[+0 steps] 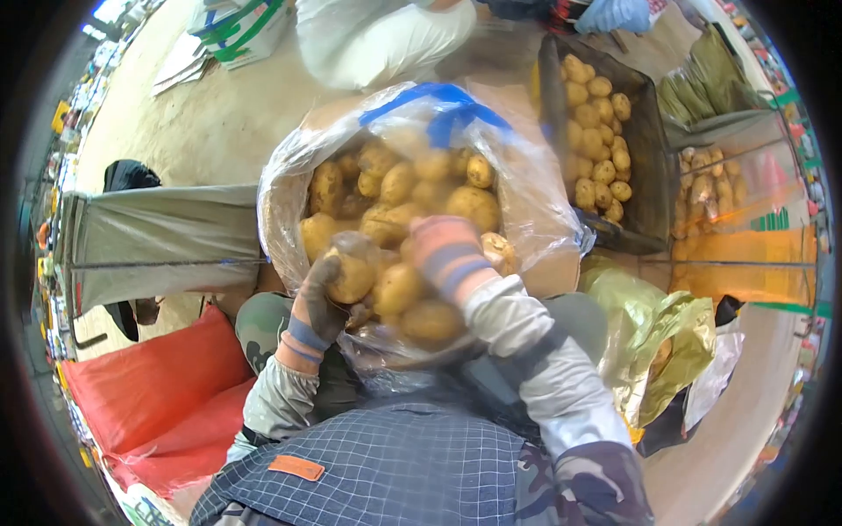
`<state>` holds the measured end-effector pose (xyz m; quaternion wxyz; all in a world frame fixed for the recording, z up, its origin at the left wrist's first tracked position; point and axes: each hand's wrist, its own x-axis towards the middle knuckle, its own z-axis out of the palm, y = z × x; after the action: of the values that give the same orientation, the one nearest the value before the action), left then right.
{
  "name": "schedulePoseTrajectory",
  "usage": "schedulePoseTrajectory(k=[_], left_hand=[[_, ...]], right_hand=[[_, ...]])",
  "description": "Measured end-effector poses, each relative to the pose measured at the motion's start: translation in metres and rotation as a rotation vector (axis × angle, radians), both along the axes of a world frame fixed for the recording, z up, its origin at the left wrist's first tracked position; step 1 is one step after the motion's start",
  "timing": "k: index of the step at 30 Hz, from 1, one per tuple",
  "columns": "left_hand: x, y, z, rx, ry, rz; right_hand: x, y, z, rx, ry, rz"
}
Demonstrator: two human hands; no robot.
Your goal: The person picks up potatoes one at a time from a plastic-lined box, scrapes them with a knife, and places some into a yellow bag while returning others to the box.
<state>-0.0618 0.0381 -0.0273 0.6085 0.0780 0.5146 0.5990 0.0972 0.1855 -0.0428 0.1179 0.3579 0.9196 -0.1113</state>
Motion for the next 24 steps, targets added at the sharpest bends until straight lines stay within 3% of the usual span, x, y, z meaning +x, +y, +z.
schedulePoseTrajectory(k=[2,6,10,14,18,21,23,24], left_hand=[[0.002,0.004,0.004,-0.03,-0.149,0.04],[0.005,0.003,0.009,-0.014,-0.3,0.078],[-0.007,-0.004,0.0,0.061,-0.489,0.002],[-0.003,0.001,0.005,-0.03,-0.244,0.013],[-0.004,0.004,0.005,-0.068,-0.188,0.036],[-0.006,-0.005,0.017,-0.014,-0.109,-0.141],[-0.008,-0.008,0.002,0.023,-0.36,-0.118],[-0.006,-0.006,0.001,0.048,-0.32,-0.148]], right_hand=[[0.004,0.001,0.025,-0.126,0.065,-0.096],[0.019,-0.014,0.042,-0.038,0.27,0.025],[0.022,-0.025,0.046,0.001,0.212,0.065],[0.017,-0.022,0.048,0.003,0.169,0.092],[0.01,-0.02,0.042,0.081,0.05,0.086],[0.006,-0.001,0.009,0.086,0.013,0.005],[0.006,0.0,0.015,0.015,-0.036,0.005],[0.009,0.003,0.02,-0.014,-0.07,0.011]])
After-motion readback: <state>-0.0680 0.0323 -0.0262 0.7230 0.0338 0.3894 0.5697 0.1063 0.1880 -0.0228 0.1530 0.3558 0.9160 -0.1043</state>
